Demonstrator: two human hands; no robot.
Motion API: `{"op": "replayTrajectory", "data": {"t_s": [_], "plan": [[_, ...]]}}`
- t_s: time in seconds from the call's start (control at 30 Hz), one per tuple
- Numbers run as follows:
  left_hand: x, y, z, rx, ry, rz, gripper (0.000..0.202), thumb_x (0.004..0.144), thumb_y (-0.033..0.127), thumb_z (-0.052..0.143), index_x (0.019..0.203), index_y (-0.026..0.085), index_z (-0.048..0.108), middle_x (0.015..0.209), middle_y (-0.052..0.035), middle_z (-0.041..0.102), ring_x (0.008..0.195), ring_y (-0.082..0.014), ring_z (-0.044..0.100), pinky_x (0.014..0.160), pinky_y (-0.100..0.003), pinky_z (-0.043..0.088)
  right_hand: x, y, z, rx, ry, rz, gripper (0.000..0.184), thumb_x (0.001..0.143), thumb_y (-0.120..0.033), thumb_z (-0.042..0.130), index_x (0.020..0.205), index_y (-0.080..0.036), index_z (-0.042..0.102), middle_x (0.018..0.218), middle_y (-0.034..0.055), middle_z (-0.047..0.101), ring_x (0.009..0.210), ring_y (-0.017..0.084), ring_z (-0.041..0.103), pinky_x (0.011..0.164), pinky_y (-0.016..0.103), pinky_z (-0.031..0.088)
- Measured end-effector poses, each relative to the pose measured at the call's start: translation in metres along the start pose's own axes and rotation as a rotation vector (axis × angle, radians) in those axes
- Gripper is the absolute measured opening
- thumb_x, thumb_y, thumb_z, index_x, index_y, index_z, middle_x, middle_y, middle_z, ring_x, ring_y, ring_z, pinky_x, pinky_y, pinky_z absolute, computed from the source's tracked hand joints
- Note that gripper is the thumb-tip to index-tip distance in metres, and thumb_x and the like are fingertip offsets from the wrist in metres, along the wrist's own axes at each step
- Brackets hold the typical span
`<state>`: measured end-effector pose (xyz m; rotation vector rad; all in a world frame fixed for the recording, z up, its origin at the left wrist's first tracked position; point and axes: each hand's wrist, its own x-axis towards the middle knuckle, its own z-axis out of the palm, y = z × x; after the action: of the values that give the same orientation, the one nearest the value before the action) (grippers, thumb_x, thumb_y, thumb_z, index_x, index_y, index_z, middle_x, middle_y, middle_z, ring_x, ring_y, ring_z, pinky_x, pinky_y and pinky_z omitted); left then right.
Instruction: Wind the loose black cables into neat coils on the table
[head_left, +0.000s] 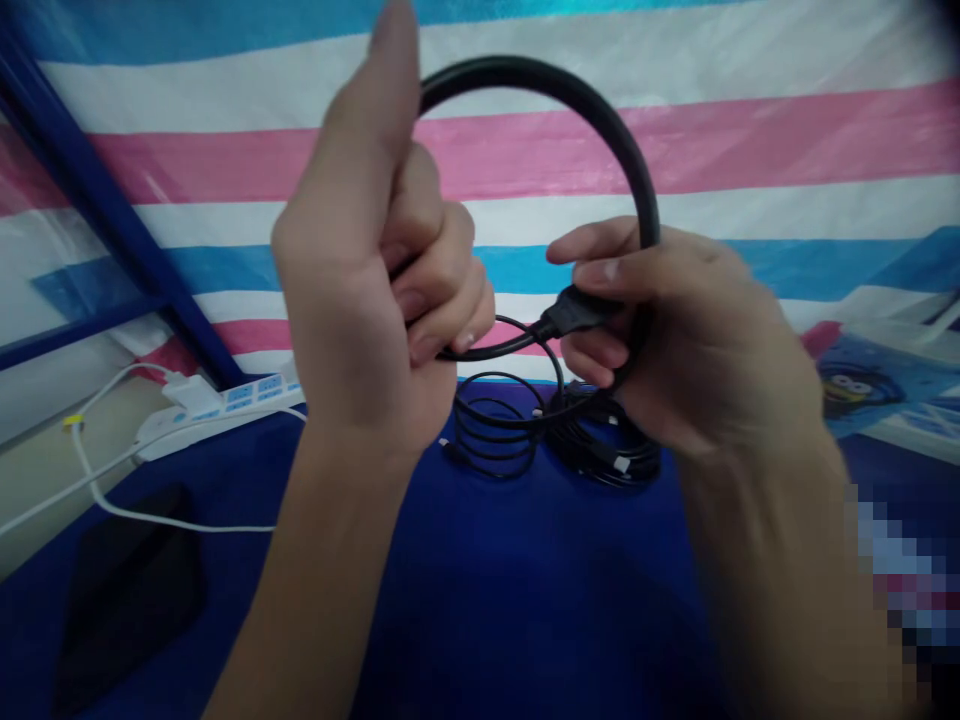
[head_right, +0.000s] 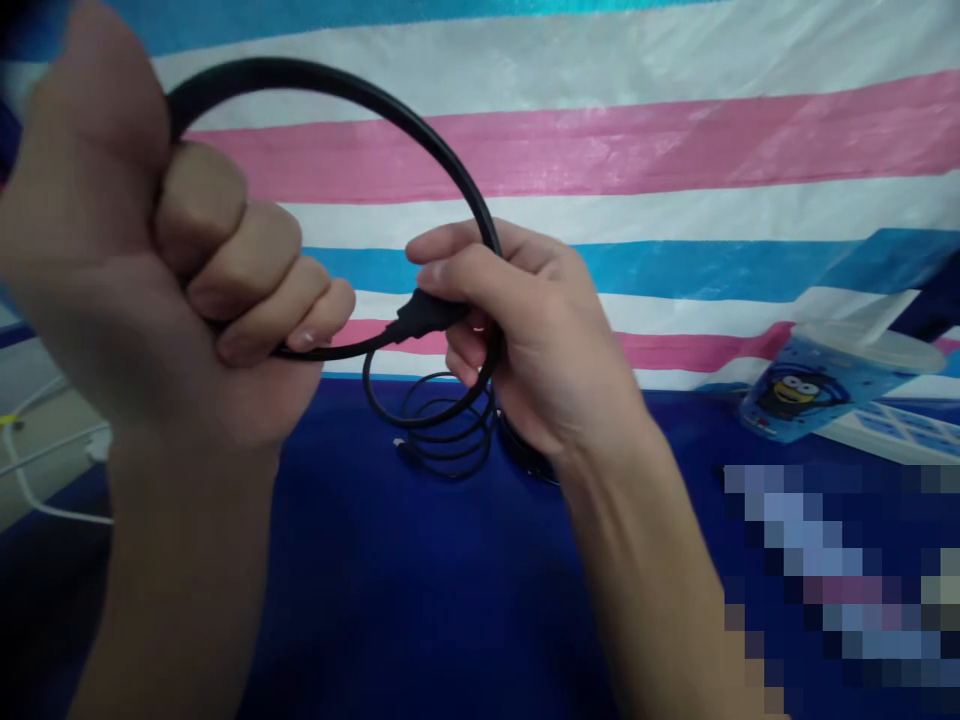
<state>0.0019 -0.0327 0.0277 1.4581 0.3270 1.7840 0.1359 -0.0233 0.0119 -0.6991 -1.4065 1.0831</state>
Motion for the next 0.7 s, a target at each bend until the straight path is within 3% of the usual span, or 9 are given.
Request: {"op": "replayTrajectory", "data": {"t_s": [0.1, 0.2, 0.27, 0.37, 0.43, 0.5, 0.57, 0.63, 0.7], "plan": [[-0.009, -0.007, 0.008, -0.030, 0.181, 0.221, 0.053, 0.077, 0.067, 0.042, 0.057, 0.019, 0.029, 0.064, 0.0017, 0.001, 0.042, -0.0037, 0.011, 0.034, -0.022, 0.014, -0.004, 0.005, 0.021, 0.194, -0.028, 0.041, 0.020, 0.073, -0.025, 0.060, 0.070, -0.014, 0.044, 0.055, -0.0046, 0.032, 0.035, -0.002, 0.023, 0.032, 0.016, 0.017], [-0.016, -0.013, 0.019, -0.035, 0.273, 0.375, 0.048, 0.080, 0.066, 0.034, 0.064, 0.022, 0.043, 0.065, 0.0005, 0.003, 0.043, -0.0054, 0.011, 0.036, -0.023, 0.015, -0.008, 0.014, 0.039, 0.325, -0.034, -0.023, 0.022, 0.078, -0.026, 0.059, 0.071, -0.013, 0.043, 0.059, -0.0036, 0.040, 0.045, -0.002, 0.039, 0.039, 0.012, 0.030], [-0.015, -0.015, 0.023, -0.017, 0.229, 0.312, 0.045, 0.083, 0.057, 0.038, 0.058, 0.020, 0.040, 0.059, 0.0008, 0.006, 0.042, -0.0053, 0.017, 0.037, -0.024, 0.019, -0.008, 0.019, 0.044, 0.344, 0.031, -0.074, 0.015, 0.082, -0.026, 0.056, 0.080, -0.015, 0.046, 0.063, -0.0033, 0.044, 0.055, -0.002, 0.047, 0.050, 0.010, 0.039], [-0.003, -0.014, 0.013, 0.020, 0.168, 0.065, 0.040, 0.084, 0.035, 0.043, 0.051, 0.018, 0.029, 0.044, 0.0024, 0.018, 0.037, -0.0033, 0.029, 0.038, -0.020, 0.024, -0.004, 0.019, 0.037, 0.272, 0.154, -0.111, 0.019, 0.083, -0.025, 0.054, 0.099, -0.020, 0.045, 0.067, -0.0040, 0.045, 0.057, -0.001, 0.048, 0.055, 0.011, 0.041], [0.006, -0.012, -0.003, 0.070, 0.135, -0.089, 0.030, 0.083, 0.028, 0.044, 0.055, 0.017, 0.039, 0.042, 0.0047, 0.027, 0.033, -0.0011, 0.030, 0.037, -0.017, 0.028, -0.002, 0.014, 0.025, 0.108, 0.163, -0.142, 0.024, 0.083, -0.022, 0.052, 0.104, -0.021, 0.043, 0.068, -0.0040, 0.047, 0.052, 0.000, 0.048, 0.049, 0.012, 0.037], [0.011, -0.009, -0.018, 0.159, 0.050, -0.156, 0.024, 0.082, 0.031, 0.047, 0.064, 0.016, 0.052, 0.043, 0.0064, 0.032, 0.030, 0.0009, 0.028, 0.038, -0.016, 0.033, -0.002, 0.008, 0.011, -0.128, 0.042, -0.126, 0.024, 0.083, -0.021, 0.050, 0.107, -0.021, 0.044, 0.067, -0.0041, 0.049, 0.046, 0.000, 0.046, 0.042, 0.012, 0.031], [0.012, -0.007, -0.027, 0.315, -0.079, -0.190, 0.029, 0.082, 0.037, 0.047, 0.069, 0.014, 0.057, 0.041, 0.0068, 0.034, 0.028, 0.0016, 0.028, 0.038, -0.014, 0.032, -0.003, 0.002, -0.001, -0.387, -0.165, -0.053, 0.023, 0.083, -0.021, 0.049, 0.106, -0.020, 0.049, 0.065, -0.0037, 0.052, 0.042, 0.001, 0.044, 0.038, 0.013, 0.029], [0.008, -0.006, -0.026, 0.459, -0.252, -0.263, 0.039, 0.083, 0.041, 0.045, 0.062, 0.012, 0.057, 0.036, 0.0058, 0.033, 0.027, 0.0018, 0.029, 0.038, -0.011, 0.026, -0.004, -0.001, -0.007, -0.602, -0.323, -0.007, 0.015, 0.082, -0.018, 0.049, 0.096, -0.017, 0.055, 0.060, -0.0030, 0.052, 0.043, 0.001, 0.046, 0.039, 0.012, 0.032], [0.003, -0.006, -0.016, 0.526, -0.382, -0.322, 0.049, 0.086, 0.044, 0.039, 0.052, 0.010, 0.051, 0.037, 0.0037, 0.032, 0.030, 0.0027, 0.032, 0.041, -0.009, 0.022, -0.004, -0.001, -0.008, -0.672, -0.352, -0.027, 0.005, 0.076, -0.013, 0.052, 0.079, -0.015, 0.056, 0.053, -0.0023, 0.048, 0.051, 0.002, 0.049, 0.045, 0.012, 0.036]]}}
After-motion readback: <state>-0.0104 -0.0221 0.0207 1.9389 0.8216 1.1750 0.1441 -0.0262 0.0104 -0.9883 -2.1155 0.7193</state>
